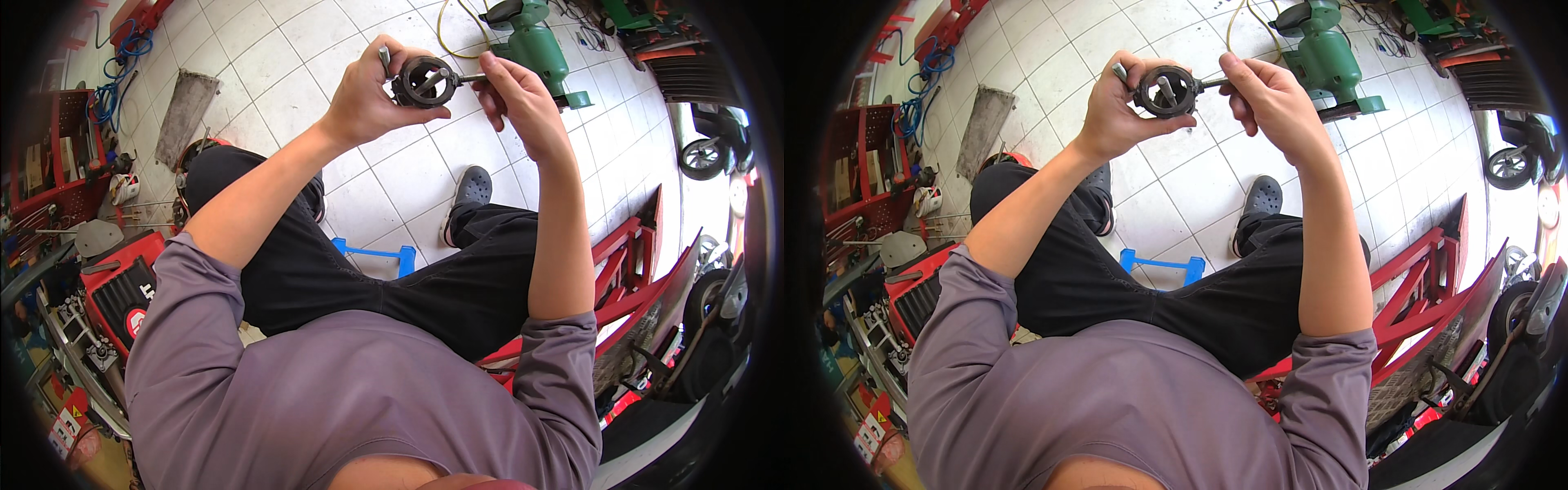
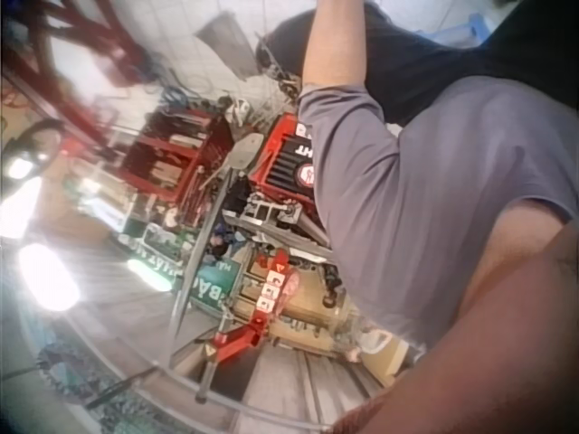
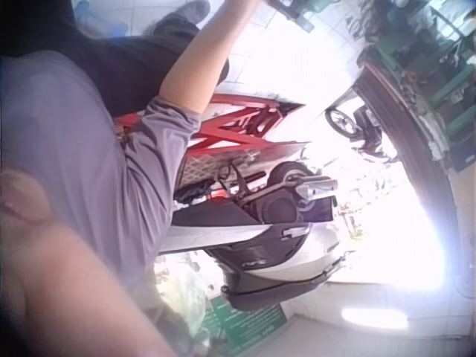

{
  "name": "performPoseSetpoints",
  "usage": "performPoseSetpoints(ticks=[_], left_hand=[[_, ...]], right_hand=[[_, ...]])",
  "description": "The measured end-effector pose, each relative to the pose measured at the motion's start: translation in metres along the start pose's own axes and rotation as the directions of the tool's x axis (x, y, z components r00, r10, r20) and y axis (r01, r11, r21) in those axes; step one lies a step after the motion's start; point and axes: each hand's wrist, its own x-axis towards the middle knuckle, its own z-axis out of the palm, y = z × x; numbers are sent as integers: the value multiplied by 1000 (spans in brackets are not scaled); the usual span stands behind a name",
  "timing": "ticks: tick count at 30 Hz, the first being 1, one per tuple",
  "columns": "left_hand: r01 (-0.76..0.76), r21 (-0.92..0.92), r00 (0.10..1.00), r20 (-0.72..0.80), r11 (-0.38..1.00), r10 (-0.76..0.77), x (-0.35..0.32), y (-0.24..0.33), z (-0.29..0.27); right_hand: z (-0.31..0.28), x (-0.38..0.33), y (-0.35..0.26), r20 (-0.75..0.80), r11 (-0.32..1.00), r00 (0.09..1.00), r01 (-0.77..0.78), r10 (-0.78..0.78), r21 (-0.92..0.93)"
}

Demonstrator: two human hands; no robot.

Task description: The person removes a long bolt and small metal components from a cylindrical engine assembly using their hands.

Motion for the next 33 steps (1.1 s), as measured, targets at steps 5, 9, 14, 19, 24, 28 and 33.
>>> performPoseSetpoints(ticks=[5, 9, 14, 19, 24, 28, 33], left_hand=[[-14, 33, 1000, 19, 999, 14, -1, 1, -1], [-7, 11, 1000, 8, 1000, 7, 0, 0, 0], [19, -12, 1000, 0, 1000, -19, 0, 0, 1], [-11, 4, 1000, 22, 1000, 11, 0, -1, 1], [-24, 29, 999, 40, 999, 23, -1, -1, 0], [-22, 44, 999, 32, 999, 21, 0, 1, 0], [-24, 32, 999, 23, 999, 23, 0, -1, 1]], right_hand=[[1, -1, 4, 8, 981, 983, 183, -184, 65], [3, -1, 6, 0, 966, 973, 228, -230, 125], [12, 1, 2, -152, 996, 985, 83, -85, -21], [9, 0, -1, -96, 998, 995, -44, 39, -50], [8, -2, 2, -72, 995, 992, 100, -100, -6], [12, -4, -3, -172, 991, 981, 68, -88, -118], [-3, 1, -1, -131, 980, 984, -136, 116, -149]])
